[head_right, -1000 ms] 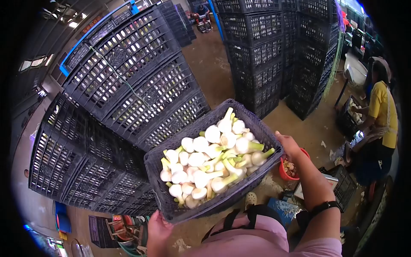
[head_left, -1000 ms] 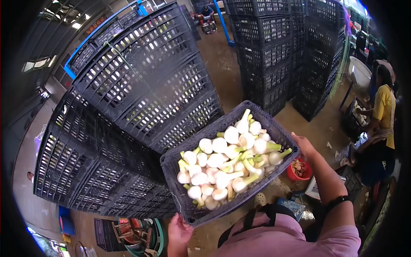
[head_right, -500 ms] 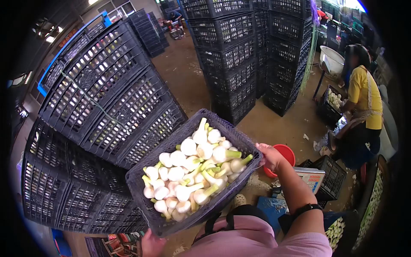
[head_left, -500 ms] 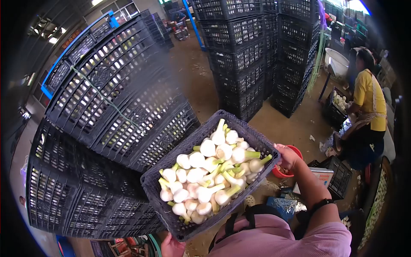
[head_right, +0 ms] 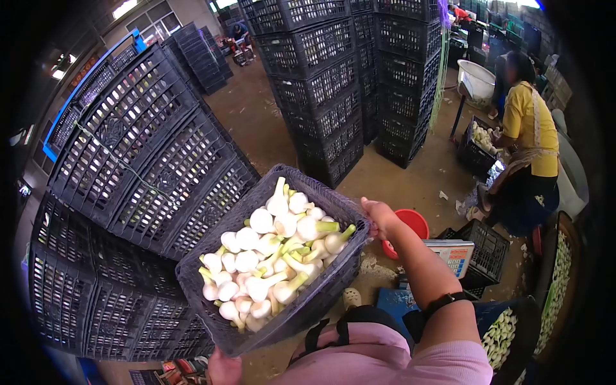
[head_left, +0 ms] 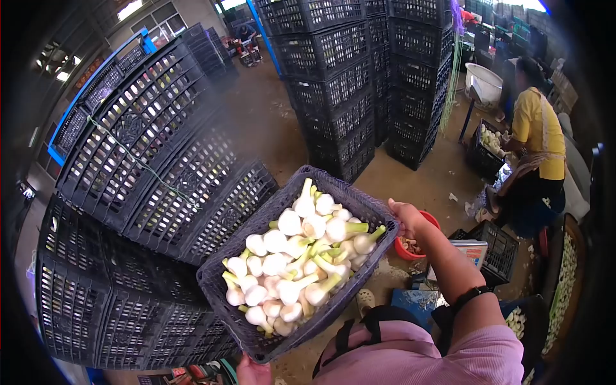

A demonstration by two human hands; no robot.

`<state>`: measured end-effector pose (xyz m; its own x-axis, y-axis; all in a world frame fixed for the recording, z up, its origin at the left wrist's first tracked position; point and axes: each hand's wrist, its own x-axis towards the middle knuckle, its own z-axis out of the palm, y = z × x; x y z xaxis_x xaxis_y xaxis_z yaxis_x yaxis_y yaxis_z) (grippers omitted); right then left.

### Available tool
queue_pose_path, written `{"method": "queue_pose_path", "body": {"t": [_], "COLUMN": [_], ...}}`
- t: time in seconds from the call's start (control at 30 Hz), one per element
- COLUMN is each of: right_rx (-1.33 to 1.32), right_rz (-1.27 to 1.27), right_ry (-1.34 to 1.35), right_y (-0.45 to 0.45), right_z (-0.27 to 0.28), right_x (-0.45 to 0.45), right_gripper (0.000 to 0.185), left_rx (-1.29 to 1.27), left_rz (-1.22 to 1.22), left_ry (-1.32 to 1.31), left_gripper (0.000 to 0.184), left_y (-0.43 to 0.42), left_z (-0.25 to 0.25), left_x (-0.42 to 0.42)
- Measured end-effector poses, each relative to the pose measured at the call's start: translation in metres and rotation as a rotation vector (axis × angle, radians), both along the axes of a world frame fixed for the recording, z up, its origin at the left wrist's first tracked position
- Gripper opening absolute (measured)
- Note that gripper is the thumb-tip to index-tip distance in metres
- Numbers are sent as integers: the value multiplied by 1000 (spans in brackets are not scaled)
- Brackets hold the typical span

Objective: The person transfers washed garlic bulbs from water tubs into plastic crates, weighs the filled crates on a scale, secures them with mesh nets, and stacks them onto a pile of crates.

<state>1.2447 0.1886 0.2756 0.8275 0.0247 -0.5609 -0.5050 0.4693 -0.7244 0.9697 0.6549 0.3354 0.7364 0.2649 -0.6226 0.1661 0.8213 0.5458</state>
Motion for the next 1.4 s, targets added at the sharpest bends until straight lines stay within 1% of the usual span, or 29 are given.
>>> {"method": "queue_pose_path", "body": {"t": [0.03, 0.07, 0.13, 0.17, 0.27, 0.3, 0.37, 0.4, 0.53, 0.57, 0.6, 0.63, 0.67, 0.73, 0.8, 0.87, 0.9, 0.93, 1.0, 1.07, 1.13, 1.17, 1.2, 1.23, 1.27, 1.3, 1.33, 1.37, 1.4], "right_rx": [-146, -142, -242, -256, -819, -785, -782, -780, -646, -644, -644, -796, -793, -1526, -1570, -1439, -1202, -1199, -1346, -1307, -1200, -1188, -1106, -824, -830, -735, -641, -643, -703], "right_rz": [27, 22, 329, 329, 327, 294, 320, 345, 399, 381, 368, 385, 395, 298, 245, 282, 324, 314, 222, 254, 498, 602, 753, 817, 850, 874, 899, 909, 1008], "right_ry": [-88, -94, 95, 93, -234, -124, -174, -213, -392, -404, -419, -579, -594, -1036, -916, -841, -758, -770, -716, -692, -645, -523, -399, -27, -16, 1, 24, 36, 45], "right_y": [2, -6, -30, -33, -10, 6, 20, 27, 59, 68, 75, 82, 87, 98, 98, 85, 79, 76, 77, 83, 87, 94, 102, 110, 115, 116, 114, 110, 105], "right_z": [-13, 0, 59, 75, 113, 159, 194, 199, 183, 185, 185, 176, 179, 190, 216, 223, 213, 204, 188, 153, 90, 78, 99, 105, 90, 81, 70, 57, 48], "right_x": [5, -8, -50, -53, -63, -63, -50, -45, -9, -1, 7, 16, 19, 24, 31, 50, 69, 83, 105, 139, 193, 202, 192, 192, 202, 211, 218, 229, 240], "right_gripper": [33, 33, 31, 31, 33, 32, 31, 30, 26, 25, 24, 24, 24, 24, 23, 24, 27, 27, 31, 38, 52, 60, 63, 61, 56, 48, 40, 40, 33], "left_rx": [6, 15, 94, 163, 171, 180, 97, 11, -100, -72, -27, 72, 172, 728, 1227, 1400, 1340, 1192, 438, 705, 388, 237, 237, 351, 464, 393, 385, 394, 405], "left_rz": [-22, -47, -15, 27, 3, 43, -7, -64, -136, -227, -202, -192, -182, -191, -161, 94, 232, 201, -644, -233, -492, -528, -529, -573, -614, -620, -619, -659, -701], "left_ry": [-19, -41, 9, 70, 182, 174, 156, 147, 78, 69, 75, 127, 179, -5, 18, -79, -79, -68, -341, 524, 354, 294, 286, 347, 411, 461, 468, 503, 538], "left_gripper": [24, 24, 23, 23, 20, 23, 24, 26, 29, 28, 26, 27, 27, 28, 31, 33, 33, 40, 54, 74, 84, 65, 65, 50, 37, 21, 21, 20, 19], "left_y": [4, 8, -9, -20, -10, -28, -9, 2, 33, 36, 23, 11, 3, 4, 48, 109, 115, 116, 207, 127, 134, 142, 147, 153, 159, 170, 178, 174, 170], "left_z": [-5, -6, 15, 19, 19, 48, 50, 54, 75, 82, 99, 116, 130, 135, 138, 129, 122, 113, 54, 54, 29, 15, 6, -2, -11, -10, -13, -4, 5], "left_x": [-3, -2, 11, 14, 8, 13, 9, 7, 20, 29, 44, 64, 81, 112, 144, 173, 183, 189, 192, 211, 219, 225, 232, 238, 242, 245, 246, 247, 248]}}
